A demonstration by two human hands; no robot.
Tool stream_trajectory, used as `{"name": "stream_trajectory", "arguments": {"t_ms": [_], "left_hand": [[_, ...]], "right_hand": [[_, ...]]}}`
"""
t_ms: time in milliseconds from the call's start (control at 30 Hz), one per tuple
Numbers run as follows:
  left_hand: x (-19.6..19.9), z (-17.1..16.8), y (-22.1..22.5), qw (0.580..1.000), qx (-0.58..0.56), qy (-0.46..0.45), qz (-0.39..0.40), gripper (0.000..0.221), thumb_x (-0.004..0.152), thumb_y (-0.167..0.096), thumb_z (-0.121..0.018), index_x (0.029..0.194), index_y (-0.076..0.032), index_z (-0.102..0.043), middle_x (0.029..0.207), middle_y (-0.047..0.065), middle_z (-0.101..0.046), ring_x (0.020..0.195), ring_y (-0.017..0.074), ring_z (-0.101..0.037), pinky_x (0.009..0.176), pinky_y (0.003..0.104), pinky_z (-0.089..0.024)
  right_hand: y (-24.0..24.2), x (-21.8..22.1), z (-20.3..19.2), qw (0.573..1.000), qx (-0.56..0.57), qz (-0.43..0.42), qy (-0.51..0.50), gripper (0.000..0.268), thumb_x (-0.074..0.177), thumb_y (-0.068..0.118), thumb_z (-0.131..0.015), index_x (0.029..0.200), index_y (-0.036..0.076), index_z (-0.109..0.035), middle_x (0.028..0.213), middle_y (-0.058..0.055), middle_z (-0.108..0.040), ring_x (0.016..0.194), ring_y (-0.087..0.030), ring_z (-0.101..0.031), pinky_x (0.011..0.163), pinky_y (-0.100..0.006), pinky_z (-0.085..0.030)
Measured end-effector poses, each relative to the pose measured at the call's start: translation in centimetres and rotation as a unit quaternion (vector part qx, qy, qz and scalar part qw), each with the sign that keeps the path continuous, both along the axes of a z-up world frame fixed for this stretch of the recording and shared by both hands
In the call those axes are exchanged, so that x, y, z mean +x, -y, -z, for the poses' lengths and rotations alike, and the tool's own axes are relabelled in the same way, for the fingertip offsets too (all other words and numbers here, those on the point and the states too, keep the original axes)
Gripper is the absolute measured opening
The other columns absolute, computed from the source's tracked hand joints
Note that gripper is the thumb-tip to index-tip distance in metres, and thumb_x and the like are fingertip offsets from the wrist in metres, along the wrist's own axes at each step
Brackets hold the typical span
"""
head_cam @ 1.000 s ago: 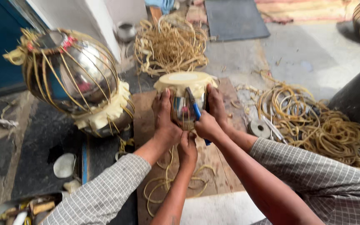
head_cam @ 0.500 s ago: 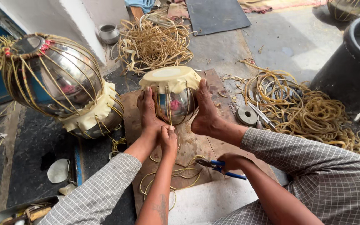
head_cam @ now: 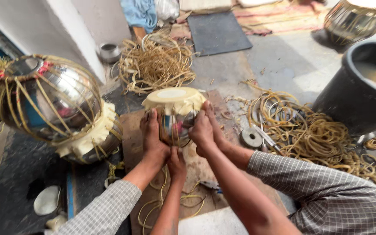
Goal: The person secures a drumhead to a metal drum body using cord and pliers. They work with another person to pull the cord through holes and tighten it, creating a lattice of tension ropes around the instrument.
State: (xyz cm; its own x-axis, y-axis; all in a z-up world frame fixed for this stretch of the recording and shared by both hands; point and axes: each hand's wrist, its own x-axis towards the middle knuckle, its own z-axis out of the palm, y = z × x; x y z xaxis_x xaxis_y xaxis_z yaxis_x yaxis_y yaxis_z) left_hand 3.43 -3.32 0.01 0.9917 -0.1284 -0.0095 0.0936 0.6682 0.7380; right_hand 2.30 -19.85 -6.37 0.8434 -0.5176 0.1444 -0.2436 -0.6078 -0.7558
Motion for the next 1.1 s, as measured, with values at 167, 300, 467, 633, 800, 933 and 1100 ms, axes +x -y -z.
{"name": "stream_trajectory", "arguments": {"t_ms": [167, 300, 467, 633, 800, 933, 1100], "left_hand": [[-1.5, -3.2, -0.6, 1.000, -0.006, -0.017, 0.015, 0.047, 0.097, -0.044, -0.063, 0.128, -0.013, -0.047, 0.119, 0.004, -0.051, 0.112, 0.0171, -0.053, 0.094, 0.039, -0.049], [-2.3, -4.7, -1.4, 1.000, 0.017, -0.006, 0.021, 0.052, 0.094, -0.049, -0.063, 0.129, -0.013, -0.049, 0.120, 0.004, -0.055, 0.112, 0.0158, -0.057, 0.092, 0.036, -0.052], [-1.4, -4.6, -0.9, 0.999, -0.001, -0.034, 0.004, 0.052, 0.093, -0.048, -0.065, 0.127, -0.013, -0.049, 0.116, 0.003, -0.056, 0.108, 0.0178, -0.059, 0.091, 0.040, -0.053], [-0.3, -0.9, -2.0, 0.942, 0.217, 0.245, -0.079, 0.047, 0.104, -0.043, -0.060, 0.138, -0.013, -0.046, 0.130, 0.005, -0.050, 0.119, 0.0190, -0.052, 0.103, 0.038, -0.047], [-0.7, 1.6, -2.6, 0.978, 0.143, 0.143, -0.042, 0.042, 0.105, -0.043, -0.057, 0.132, -0.011, -0.049, 0.121, 0.006, -0.052, 0.111, 0.0171, -0.054, 0.095, 0.037, -0.048], [-1.6, 1.6, -3.5, 0.958, 0.217, 0.173, -0.075, 0.044, 0.110, -0.044, -0.051, 0.134, -0.007, -0.048, 0.121, 0.008, -0.051, 0.111, 0.0170, -0.052, 0.096, 0.035, -0.047], [-2.2, 0.1, -3.3, 0.986, 0.147, 0.069, -0.024, 0.048, 0.105, -0.042, -0.053, 0.136, -0.006, -0.044, 0.124, 0.010, -0.049, 0.112, 0.0204, -0.052, 0.094, 0.036, -0.048]], "right_hand": [[0.1, 1.1, -0.5, 0.998, 0.052, -0.001, -0.036, 0.027, 0.079, 0.023, -0.080, 0.088, 0.003, -0.064, 0.084, -0.016, -0.071, 0.083, -0.031, -0.068, 0.078, -0.042, -0.051], [2.1, 1.4, 2.5, 0.930, 0.349, -0.087, 0.078, 0.014, 0.080, 0.013, -0.075, 0.082, 0.007, -0.062, 0.073, -0.002, -0.063, 0.066, -0.016, -0.058, 0.061, -0.032, -0.047], [-1.7, -2.6, 10.3, 0.830, 0.504, -0.236, 0.043, 0.015, 0.085, 0.008, -0.070, 0.089, 0.013, -0.056, 0.081, 0.004, -0.060, 0.071, -0.008, -0.058, 0.065, -0.026, -0.049], [-4.3, -7.9, 9.2, 0.857, 0.489, -0.162, 0.007, 0.017, 0.091, 0.017, -0.070, 0.092, 0.012, -0.054, 0.083, 0.005, -0.059, 0.074, -0.005, -0.057, 0.063, -0.025, -0.049], [-3.7, -11.7, 5.4, 0.883, 0.452, -0.113, -0.052, 0.026, 0.085, 0.014, -0.077, 0.094, 0.011, -0.053, 0.072, 0.005, -0.048, 0.061, -0.008, -0.040, 0.051, -0.027, -0.032], [-4.8, -13.4, 4.5, 0.935, 0.316, -0.162, -0.023, 0.032, 0.074, 0.003, -0.075, 0.098, 0.010, -0.055, 0.073, 0.005, -0.044, 0.065, -0.007, -0.043, 0.057, -0.025, -0.038], [-5.5, -14.0, 5.6, 0.942, 0.297, -0.151, -0.031, 0.032, 0.073, -0.001, -0.067, 0.101, 0.010, -0.055, 0.074, 0.003, -0.046, 0.066, -0.008, -0.044, 0.057, -0.025, -0.040]]}}
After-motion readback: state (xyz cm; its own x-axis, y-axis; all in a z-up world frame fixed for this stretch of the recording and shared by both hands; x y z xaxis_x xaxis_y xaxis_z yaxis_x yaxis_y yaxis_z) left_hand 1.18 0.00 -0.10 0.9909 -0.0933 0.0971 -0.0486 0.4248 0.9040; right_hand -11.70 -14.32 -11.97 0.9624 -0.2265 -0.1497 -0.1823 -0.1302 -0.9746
